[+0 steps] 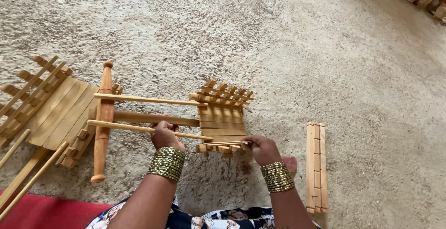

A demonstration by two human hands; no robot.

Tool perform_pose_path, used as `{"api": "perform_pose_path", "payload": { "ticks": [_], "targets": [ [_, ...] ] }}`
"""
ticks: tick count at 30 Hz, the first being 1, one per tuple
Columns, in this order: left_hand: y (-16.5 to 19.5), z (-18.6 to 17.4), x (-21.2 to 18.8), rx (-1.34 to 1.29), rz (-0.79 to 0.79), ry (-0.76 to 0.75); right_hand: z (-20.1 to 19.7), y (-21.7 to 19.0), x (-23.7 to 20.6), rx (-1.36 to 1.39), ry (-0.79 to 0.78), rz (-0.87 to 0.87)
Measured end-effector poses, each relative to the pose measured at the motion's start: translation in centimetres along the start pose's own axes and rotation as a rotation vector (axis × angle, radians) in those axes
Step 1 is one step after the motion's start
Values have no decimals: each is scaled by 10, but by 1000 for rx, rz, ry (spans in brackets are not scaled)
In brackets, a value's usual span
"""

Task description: The person assembles a small wooden toy cart by inserting slats into a frame and attaching wheels. They handle the frame, slats, and wheels by hand, aligning and pressing parts together to complete the assembly.

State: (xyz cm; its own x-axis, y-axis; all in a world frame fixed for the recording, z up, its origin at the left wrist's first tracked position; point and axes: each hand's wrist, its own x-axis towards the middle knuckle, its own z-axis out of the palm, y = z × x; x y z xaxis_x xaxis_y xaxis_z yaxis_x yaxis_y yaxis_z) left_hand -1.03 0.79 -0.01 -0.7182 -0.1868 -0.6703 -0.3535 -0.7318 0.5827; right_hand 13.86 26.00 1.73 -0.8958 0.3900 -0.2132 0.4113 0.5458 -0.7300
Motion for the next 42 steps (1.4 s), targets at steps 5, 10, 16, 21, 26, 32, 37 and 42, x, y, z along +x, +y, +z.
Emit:
{"api": "perform_pose_path", "payload": {
  "ticks": [5,10,16,21,26,32,37,42],
  "targets": [
    [-4,2,-1,-13,30,11,0,-9,-6,-394,133,90],
    [-2,2,-4,-43,35,1,23,-27,-24,-368,152,-462],
    [2,3,-6,-82,-36,27,-1,-19,-14,-223,4,-113],
    [1,2,-5,-49,-30,34,-18,-14,-9,-496,75,185],
    [6,3,-6,-35,-83,44,26,-29,-21,-382,19,-105],
    [14,3,-12,-44,-89,28,18,-32,-21,-195,-34,-363],
    [11,-1,-9,-21,-54,23,-2,-20,-5,-142,-40,68],
    [4,-6,6,-33,-30,-12,-2,-11,10,-320,121,127]
  ]
}}
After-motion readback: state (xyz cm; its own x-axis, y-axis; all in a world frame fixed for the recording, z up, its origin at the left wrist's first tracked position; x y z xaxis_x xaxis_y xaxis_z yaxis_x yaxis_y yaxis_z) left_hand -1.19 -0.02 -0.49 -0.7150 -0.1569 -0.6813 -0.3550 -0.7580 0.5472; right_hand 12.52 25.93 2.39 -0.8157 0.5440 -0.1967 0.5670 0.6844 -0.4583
